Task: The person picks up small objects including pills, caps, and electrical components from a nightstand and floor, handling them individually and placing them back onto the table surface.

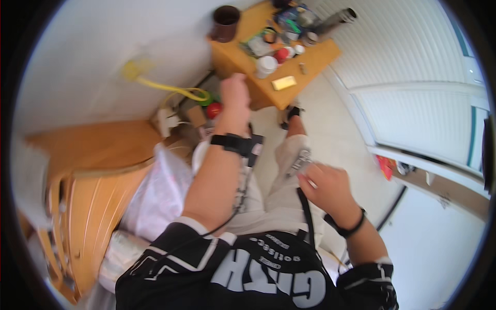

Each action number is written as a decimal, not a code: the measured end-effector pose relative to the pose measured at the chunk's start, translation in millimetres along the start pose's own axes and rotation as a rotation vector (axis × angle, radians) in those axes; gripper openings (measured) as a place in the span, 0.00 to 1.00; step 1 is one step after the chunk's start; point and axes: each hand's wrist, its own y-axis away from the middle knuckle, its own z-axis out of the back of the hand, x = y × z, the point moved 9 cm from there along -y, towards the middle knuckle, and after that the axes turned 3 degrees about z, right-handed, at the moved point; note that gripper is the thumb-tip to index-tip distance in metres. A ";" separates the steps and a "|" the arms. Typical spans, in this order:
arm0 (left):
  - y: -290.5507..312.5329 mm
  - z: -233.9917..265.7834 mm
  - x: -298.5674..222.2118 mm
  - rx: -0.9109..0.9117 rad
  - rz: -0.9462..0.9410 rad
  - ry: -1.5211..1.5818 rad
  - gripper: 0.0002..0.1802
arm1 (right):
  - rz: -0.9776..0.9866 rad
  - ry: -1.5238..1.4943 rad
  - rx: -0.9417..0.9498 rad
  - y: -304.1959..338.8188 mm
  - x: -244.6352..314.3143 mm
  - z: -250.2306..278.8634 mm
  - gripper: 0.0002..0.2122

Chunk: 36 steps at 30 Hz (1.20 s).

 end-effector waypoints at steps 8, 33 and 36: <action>-58.0 0.2 18.0 -0.170 0.156 0.331 0.16 | 0.017 0.132 -0.174 -207.6 -44.7 -19.6 0.15; -80.4 -30.0 10.0 0.103 0.068 0.528 0.30 | 0.352 0.250 -0.053 -421.1 -72.0 -32.0 0.15; -72.5 -32.2 7.4 0.043 0.136 0.520 0.30 | 0.303 0.260 0.014 -435.0 -74.0 -52.7 0.14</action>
